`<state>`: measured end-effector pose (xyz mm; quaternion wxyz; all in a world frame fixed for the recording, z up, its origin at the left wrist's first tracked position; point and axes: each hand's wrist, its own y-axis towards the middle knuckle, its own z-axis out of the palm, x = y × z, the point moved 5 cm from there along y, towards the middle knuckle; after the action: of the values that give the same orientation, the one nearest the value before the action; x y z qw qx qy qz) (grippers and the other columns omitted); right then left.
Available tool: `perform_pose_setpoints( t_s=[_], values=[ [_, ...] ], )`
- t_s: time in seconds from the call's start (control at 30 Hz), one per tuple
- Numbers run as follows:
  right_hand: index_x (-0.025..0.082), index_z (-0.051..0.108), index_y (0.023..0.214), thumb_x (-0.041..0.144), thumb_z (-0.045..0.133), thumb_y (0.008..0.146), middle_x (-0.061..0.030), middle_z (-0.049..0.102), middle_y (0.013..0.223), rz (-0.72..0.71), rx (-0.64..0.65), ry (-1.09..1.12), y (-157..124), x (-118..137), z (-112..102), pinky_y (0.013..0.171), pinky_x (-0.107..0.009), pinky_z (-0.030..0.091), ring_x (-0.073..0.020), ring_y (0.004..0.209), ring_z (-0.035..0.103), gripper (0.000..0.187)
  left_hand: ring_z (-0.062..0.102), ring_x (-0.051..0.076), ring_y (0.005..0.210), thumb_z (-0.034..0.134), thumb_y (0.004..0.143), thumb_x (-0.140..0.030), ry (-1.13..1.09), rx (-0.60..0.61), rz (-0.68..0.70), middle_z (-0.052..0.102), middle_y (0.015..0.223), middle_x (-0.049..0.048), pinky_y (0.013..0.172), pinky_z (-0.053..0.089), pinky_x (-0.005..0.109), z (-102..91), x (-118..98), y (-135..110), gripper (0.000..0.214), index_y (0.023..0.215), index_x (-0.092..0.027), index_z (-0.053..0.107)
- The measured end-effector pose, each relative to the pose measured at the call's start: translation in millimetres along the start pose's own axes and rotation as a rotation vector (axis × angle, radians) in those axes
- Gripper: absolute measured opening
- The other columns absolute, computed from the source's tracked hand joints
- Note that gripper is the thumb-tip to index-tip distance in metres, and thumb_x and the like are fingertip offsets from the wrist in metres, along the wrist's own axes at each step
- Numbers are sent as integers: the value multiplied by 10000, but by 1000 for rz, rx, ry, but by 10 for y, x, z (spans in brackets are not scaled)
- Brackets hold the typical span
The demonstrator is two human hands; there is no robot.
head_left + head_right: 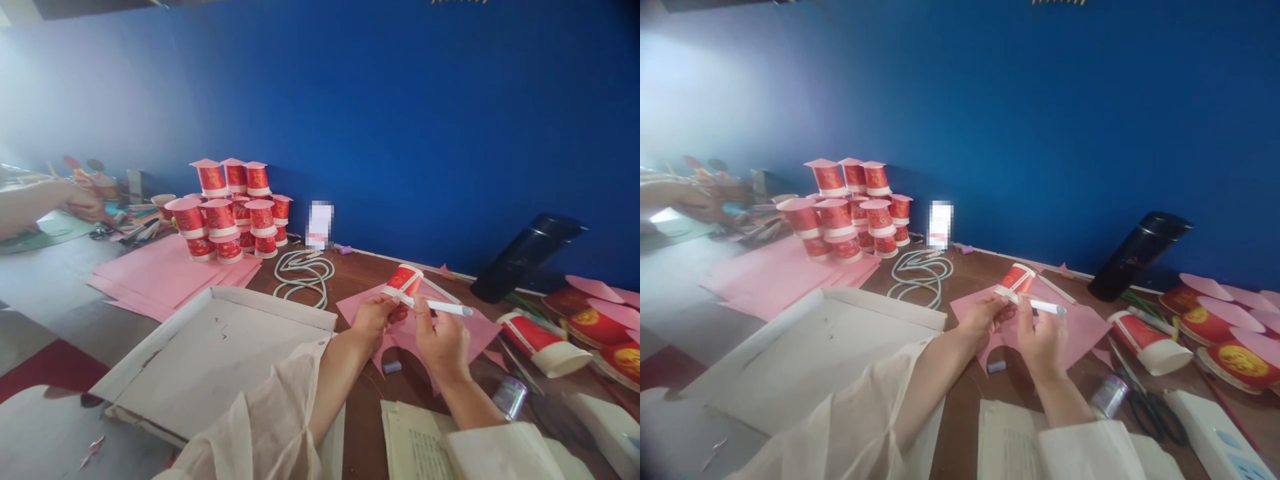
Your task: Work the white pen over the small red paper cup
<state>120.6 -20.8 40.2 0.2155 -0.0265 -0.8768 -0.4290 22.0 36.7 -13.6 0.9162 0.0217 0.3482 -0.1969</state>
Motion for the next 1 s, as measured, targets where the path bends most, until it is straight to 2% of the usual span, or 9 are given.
perform_pose_setpoints(
  t_s=[0.3, 0.63, 0.83, 1.0],
  values=[
    [139, 683, 977, 441, 429, 900, -113, 707, 858, 54, -43, 38, 21, 54, -97, 703, -293, 440, -213, 830, 645, 403, 586, 120, 616, 797, 598, -280, 14, -68, -25, 632, 648, 44, 764, 466, 315, 0, -8, -12, 256, 706, -97, 655],
    [155, 696, 977, 440, 434, 892, -103, 701, 799, 50, 11, 5, 16, 18, -32, 673, -296, 422, -217, 791, 636, 397, 607, 138, 671, 822, 548, -307, -8, -28, 9, 648, 677, 61, 824, 461, 336, 24, -28, -40, 296, 675, -100, 653],
    [128, 709, 866, 476, 418, 892, -126, 680, 732, 24, -4, -67, 13, 9, -24, 634, -302, 386, -212, 708, 605, 454, 598, 130, 646, 831, 524, -313, -13, -11, 6, 646, 679, 55, 834, 450, 343, 22, -24, -28, 322, 689, -99, 654],
    [136, 706, 939, 455, 426, 894, -121, 692, 780, 20, 16, -53, 7, 31, -28, 631, -295, 387, -204, 714, 603, 427, 599, 133, 669, 825, 538, -311, 1, 1, 9, 646, 689, 56, 848, 445, 342, 18, -24, -19, 313, 699, -99, 660]
  ],
)
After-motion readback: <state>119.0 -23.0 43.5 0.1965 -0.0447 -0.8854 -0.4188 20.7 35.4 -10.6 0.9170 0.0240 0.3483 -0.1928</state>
